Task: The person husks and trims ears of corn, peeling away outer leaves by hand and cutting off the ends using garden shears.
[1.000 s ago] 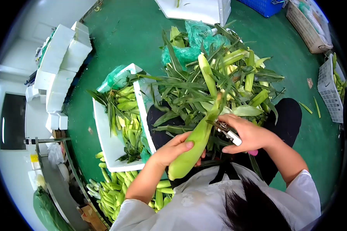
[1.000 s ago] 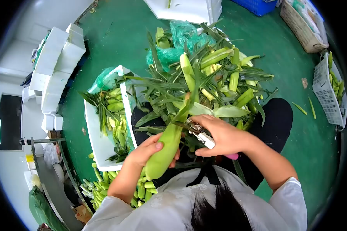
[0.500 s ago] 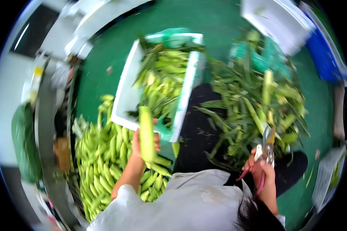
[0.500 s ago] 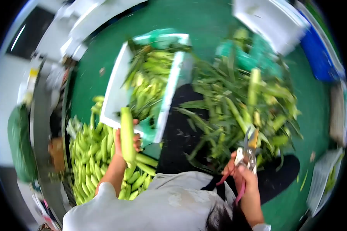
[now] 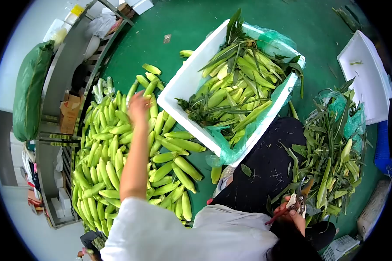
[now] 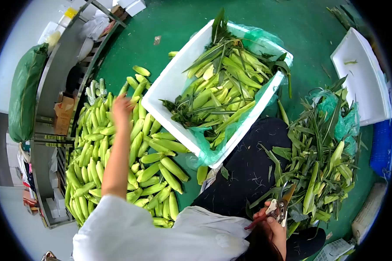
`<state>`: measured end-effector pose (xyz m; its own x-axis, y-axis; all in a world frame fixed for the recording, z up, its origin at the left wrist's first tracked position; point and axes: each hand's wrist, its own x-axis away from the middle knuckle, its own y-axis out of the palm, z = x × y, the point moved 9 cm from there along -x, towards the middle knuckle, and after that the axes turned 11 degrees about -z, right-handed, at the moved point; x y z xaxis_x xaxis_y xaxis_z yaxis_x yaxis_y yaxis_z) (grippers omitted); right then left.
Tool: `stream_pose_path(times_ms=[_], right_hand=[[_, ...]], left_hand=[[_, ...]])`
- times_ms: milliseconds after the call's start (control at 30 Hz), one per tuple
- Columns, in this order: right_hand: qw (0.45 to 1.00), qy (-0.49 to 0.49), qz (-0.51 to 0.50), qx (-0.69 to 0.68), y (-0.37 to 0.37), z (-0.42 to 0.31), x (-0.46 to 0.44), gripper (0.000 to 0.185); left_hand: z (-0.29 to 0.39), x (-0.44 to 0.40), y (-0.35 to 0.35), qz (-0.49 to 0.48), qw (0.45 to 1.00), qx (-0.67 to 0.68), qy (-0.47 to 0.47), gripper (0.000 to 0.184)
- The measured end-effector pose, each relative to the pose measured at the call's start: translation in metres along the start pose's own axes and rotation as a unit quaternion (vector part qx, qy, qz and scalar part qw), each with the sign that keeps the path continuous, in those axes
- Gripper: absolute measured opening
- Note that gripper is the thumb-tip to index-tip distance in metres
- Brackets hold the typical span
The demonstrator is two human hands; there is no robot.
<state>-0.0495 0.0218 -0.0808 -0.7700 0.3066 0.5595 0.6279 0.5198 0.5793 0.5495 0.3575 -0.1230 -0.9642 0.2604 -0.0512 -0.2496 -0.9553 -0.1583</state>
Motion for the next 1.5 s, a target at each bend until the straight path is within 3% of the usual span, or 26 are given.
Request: stream_pose_path(times_ms=[33,67,100,167,233,300,400,500,533,567,600,633,667,700,767,900,967,1033,1100,1167,1233,1267,1300,1400,1433,1500], right_hand=[[1.0,-0.001,0.015,0.003,0.002,-0.001,0.002,0.058],[0.999,-0.004,0.031,0.004,0.003,-0.003,0.005,0.058],[0.999,-0.01,0.046,0.005,0.004,-0.007,0.01,0.059],[0.996,-0.032,0.082,0.003,0.004,-0.014,0.023,0.061],[0.991,-0.077,0.106,-0.001,-0.018,-0.015,0.039,0.064],[0.986,-0.103,0.129,-0.018,-0.034,-0.012,0.058,0.064],[0.975,-0.161,0.143,-0.063,-0.05,-0.004,0.07,0.061],[0.972,-0.181,0.143,-0.05,-0.05,-0.014,0.068,0.062],[0.976,-0.176,0.125,-0.019,-0.048,-0.024,0.065,0.064],[0.979,-0.17,0.108,0.012,-0.048,-0.032,0.063,0.066],[0.98,-0.171,0.103,0.024,-0.053,-0.036,0.06,0.07],[0.978,-0.174,0.103,0.047,-0.052,-0.047,0.057,0.074],[0.971,-0.174,0.091,0.134,-0.054,-0.06,0.052,0.076],[0.956,-0.172,0.085,0.22,-0.059,-0.072,0.049,0.078],[0.92,-0.184,0.091,0.333,-0.046,-0.108,0.046,0.082],[0.783,-0.243,0.128,0.558,-0.04,-0.154,0.049,0.084],[0.745,-0.268,0.153,0.591,-0.046,-0.161,0.061,0.083],[0.695,-0.367,0.199,0.586,-0.06,-0.161,0.079,0.07],[0.801,-0.233,0.191,0.516,-0.096,-0.135,0.078,0.054],[0.863,-0.225,0.183,0.414,-0.126,-0.101,0.084,0.04],[0.829,-0.193,0.198,0.486,-0.136,-0.09,0.109,0.038],[0.847,-0.179,0.239,0.441,-0.145,-0.091,0.125,0.037],[0.809,-0.181,0.271,0.489,-0.143,-0.103,0.143,0.044],[0.651,-0.362,0.225,0.628,-0.085,-0.156,0.161,0.063],[0.647,-0.388,0.173,0.633,-0.072,-0.158,0.151,0.06],[0.783,-0.208,0.051,0.585,-0.078,-0.14,0.109,0.061]], left_hand=[[-0.014,-0.01,0.096,-0.124,0.99,0.059,-0.041,0.036],[-0.049,-0.021,0.172,-0.21,0.973,-0.024,-0.098,0.043],[-0.115,-0.046,0.216,-0.272,0.922,-0.256,-0.1,0.055],[-0.24,-0.053,0.27,-0.318,0.8,-0.445,-0.246,0.076],[-0.266,-0.038,0.278,-0.264,0.736,-0.576,-0.238,0.091],[-0.22,-0.014,0.27,-0.299,0.768,-0.48,-0.3,0.104],[-0.203,-0.019,0.27,-0.295,0.818,-0.437,-0.231,0.099],[-0.131,-0.021,0.287,-0.153,0.961,-0.189,-0.132,0.081],[-0.086,-0.003,0.309,-0.222,0.963,-0.049,-0.142,0.073],[-0.024,0.023,0.331,-0.29,0.941,0.09,-0.151,0.067],[0.012,0.041,0.343,-0.294,0.932,0.118,-0.176,0.067],[0.045,0.063,0.361,-0.373,0.897,0.143,-0.189,0.071],[0.073,0.09,0.378,-0.464,0.854,0.116,-0.204,0.073],[0.115,0.129,0.393,-0.452,0.85,0.127,-0.241,0.071],[0.156,0.19,0.422,-0.597,0.77,0.084,-0.21,0.065],[0.185,0.294,0.462,-0.758,0.621,0.021,-0.198,0.073],[0.187,0.337,0.467,-0.793,0.582,-0.06,-0.168,0.073],[0.175,0.365,0.472,-0.793,0.544,-0.042,-0.27,0.073],[0.165,0.376,0.478,-0.799,0.51,-0.045,-0.316,0.072],[0.172,0.386,0.484,-0.803,0.475,-0.081,-0.351,0.074],[0.183,0.38,0.493,-0.806,0.492,-0.148,-0.295,0.078],[0.184,0.371,0.498,-0.814,0.473,-0.188,-0.281,0.082],[0.19,0.369,0.508,-0.828,0.468,-0.2,-0.236,0.082],[0.229,0.392,0.537,-0.888,0.303,-0.337,-0.073,0.076],[0.249,0.408,0.548,-0.902,0.245,-0.353,0.023,0.066],[0.292,0.431,0.561,-0.879,0.149,-0.391,0.229,0.057]])
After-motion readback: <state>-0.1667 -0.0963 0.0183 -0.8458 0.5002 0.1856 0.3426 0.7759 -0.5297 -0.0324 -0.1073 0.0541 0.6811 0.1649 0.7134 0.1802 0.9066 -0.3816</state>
